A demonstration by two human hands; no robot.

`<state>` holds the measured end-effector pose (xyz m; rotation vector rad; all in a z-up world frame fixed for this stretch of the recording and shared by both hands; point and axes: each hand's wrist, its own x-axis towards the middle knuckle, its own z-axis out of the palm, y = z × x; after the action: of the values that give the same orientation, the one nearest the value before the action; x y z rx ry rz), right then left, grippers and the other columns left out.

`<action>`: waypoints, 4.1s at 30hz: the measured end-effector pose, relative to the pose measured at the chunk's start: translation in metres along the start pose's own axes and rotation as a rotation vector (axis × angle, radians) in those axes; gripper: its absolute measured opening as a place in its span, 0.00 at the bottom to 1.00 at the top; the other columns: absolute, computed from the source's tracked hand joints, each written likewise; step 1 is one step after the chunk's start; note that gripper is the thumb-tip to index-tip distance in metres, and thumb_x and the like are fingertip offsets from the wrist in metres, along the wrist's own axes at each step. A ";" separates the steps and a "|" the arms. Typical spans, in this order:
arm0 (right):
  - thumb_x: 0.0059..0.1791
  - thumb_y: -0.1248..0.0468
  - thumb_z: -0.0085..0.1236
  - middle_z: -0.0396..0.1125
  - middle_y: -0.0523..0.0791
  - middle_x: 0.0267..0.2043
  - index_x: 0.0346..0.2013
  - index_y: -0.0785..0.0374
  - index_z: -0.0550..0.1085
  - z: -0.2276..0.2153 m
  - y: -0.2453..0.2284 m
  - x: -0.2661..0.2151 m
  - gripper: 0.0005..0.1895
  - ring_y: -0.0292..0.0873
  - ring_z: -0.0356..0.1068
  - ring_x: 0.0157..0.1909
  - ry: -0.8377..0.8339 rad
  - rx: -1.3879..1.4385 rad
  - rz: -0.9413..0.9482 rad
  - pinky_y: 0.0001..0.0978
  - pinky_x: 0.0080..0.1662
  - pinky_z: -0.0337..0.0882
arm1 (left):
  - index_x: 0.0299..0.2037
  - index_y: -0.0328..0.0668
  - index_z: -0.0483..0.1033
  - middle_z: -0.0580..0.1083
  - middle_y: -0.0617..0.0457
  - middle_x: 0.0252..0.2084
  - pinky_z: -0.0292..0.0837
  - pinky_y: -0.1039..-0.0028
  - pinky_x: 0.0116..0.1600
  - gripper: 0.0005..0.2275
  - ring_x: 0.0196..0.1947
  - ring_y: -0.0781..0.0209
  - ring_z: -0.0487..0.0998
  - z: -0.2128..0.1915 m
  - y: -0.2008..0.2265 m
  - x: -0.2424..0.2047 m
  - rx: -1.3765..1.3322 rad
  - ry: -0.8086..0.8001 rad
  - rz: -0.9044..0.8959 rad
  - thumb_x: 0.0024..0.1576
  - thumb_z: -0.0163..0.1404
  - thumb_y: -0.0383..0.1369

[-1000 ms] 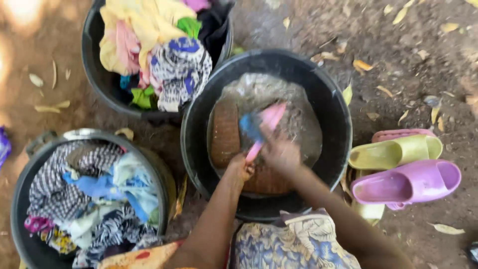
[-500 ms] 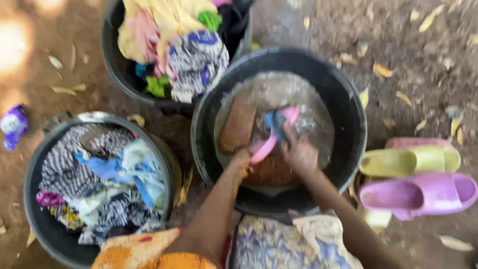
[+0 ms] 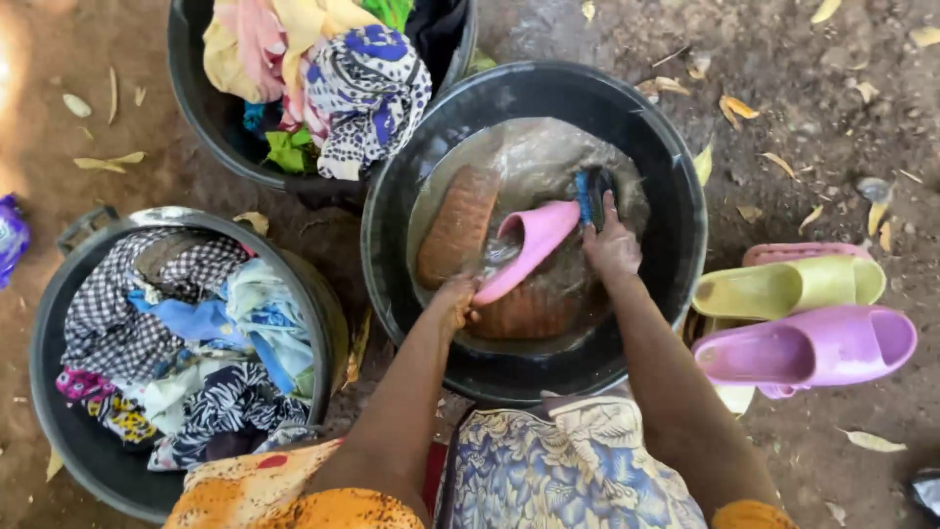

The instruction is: Washing and scrubbing plastic shoes in a basin of water using a brush

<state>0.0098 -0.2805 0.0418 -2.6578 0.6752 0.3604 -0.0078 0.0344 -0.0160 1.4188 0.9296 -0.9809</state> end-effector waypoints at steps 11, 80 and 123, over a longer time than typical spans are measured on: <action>0.51 0.52 0.54 0.76 0.61 0.47 0.80 0.48 0.56 0.077 0.055 -0.036 0.42 0.63 0.78 0.51 0.061 0.270 0.259 0.58 0.48 0.78 | 0.57 0.48 0.79 0.77 0.46 0.38 0.77 0.67 0.19 0.15 0.20 0.56 0.75 0.024 0.009 -0.005 -0.076 0.059 0.177 0.61 0.56 0.39; 0.52 0.50 0.51 0.73 0.56 0.45 0.81 0.42 0.54 -0.115 -0.123 -0.110 0.41 0.63 0.80 0.46 -0.178 0.079 -0.205 0.56 0.46 0.81 | 0.53 0.42 0.74 0.78 0.49 0.40 0.83 0.62 0.55 0.11 0.40 0.57 0.83 0.081 0.078 -0.116 -0.811 -0.183 0.515 0.68 0.50 0.39; 0.42 0.55 0.59 0.72 0.48 0.24 0.27 0.53 0.79 -0.126 -0.091 -0.133 0.07 0.59 0.77 0.34 0.626 -0.069 -0.622 0.61 0.41 0.75 | 0.57 0.53 0.80 0.79 0.47 0.56 0.77 0.54 0.62 0.25 0.56 0.47 0.80 0.110 0.181 -0.250 -0.983 -0.325 0.622 0.58 0.55 0.58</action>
<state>-0.0389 -0.2040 0.2252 -2.8631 -0.0439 -0.6451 0.0689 -0.0905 0.2771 0.5941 0.5249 -0.1827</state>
